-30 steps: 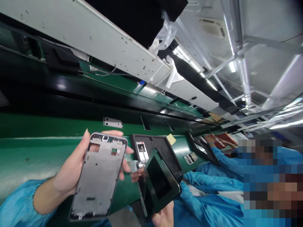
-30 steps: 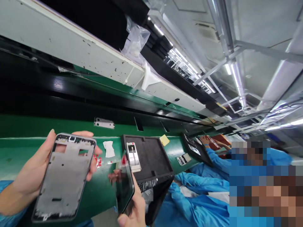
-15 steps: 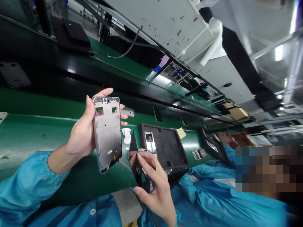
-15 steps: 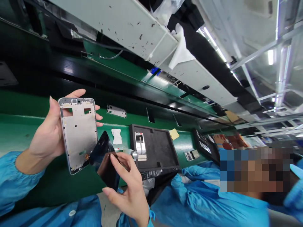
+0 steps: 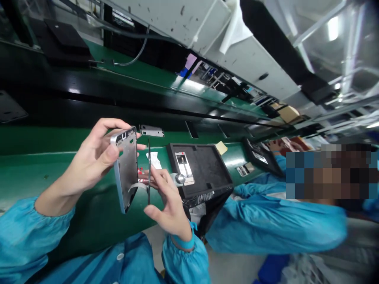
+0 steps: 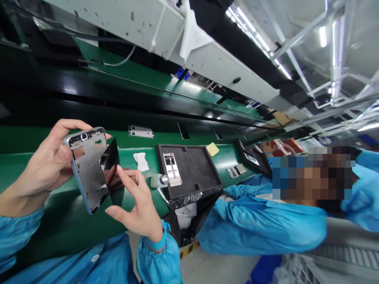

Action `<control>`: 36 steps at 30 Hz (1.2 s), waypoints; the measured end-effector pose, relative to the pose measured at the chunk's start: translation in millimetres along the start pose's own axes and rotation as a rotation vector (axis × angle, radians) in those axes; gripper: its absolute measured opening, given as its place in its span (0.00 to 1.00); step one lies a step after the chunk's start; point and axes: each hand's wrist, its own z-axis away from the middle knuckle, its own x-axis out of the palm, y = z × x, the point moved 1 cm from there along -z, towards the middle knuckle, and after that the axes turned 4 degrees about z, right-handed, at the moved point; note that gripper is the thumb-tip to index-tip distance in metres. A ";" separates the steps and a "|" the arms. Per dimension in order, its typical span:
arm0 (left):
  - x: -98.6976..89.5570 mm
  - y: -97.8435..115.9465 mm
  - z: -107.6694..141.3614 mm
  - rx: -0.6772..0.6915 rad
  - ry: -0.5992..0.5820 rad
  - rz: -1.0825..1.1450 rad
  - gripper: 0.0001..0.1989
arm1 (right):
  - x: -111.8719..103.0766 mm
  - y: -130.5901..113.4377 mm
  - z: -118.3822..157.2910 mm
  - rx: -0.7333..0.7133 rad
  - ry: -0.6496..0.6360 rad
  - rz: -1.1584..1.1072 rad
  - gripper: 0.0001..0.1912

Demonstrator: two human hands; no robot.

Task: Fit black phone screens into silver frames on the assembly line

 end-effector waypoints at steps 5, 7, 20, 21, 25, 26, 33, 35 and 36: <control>-9.9 8.7 -1.8 0.003 0.149 -0.114 0.24 | 1.7 4.6 9.6 0.049 -0.043 -0.068 0.39; -11.4 11.0 -1.6 -0.002 0.162 -0.127 0.26 | -0.1 4.7 12.3 0.060 -0.066 -0.054 0.38; 11.7 -2.6 2.9 0.048 0.047 -0.365 0.11 | 55.9 27.8 9.3 0.030 0.151 -0.143 0.43; 14.0 -1.4 2.8 0.041 0.062 -0.393 0.11 | 58.0 28.9 9.6 0.020 0.165 -0.151 0.44; 20.3 3.4 3.9 0.045 0.095 -0.449 0.11 | 58.7 28.7 7.8 -0.002 0.205 -0.187 0.44; 21.0 3.9 5.1 0.054 0.096 -0.452 0.11 | 57.4 28.0 6.4 -0.007 0.205 -0.200 0.44; 28.4 -18.2 27.7 -0.113 0.239 -0.200 0.20 | 60.3 32.5 -3.0 -0.102 0.259 -0.071 0.36; 30.2 -29.4 31.8 -0.212 0.354 -0.058 0.25 | 69.7 37.7 -1.5 -0.121 0.278 0.002 0.35; 30.3 -33.5 32.4 -0.250 0.394 -0.007 0.29 | 74.4 39.6 -0.1 -0.124 0.281 0.040 0.33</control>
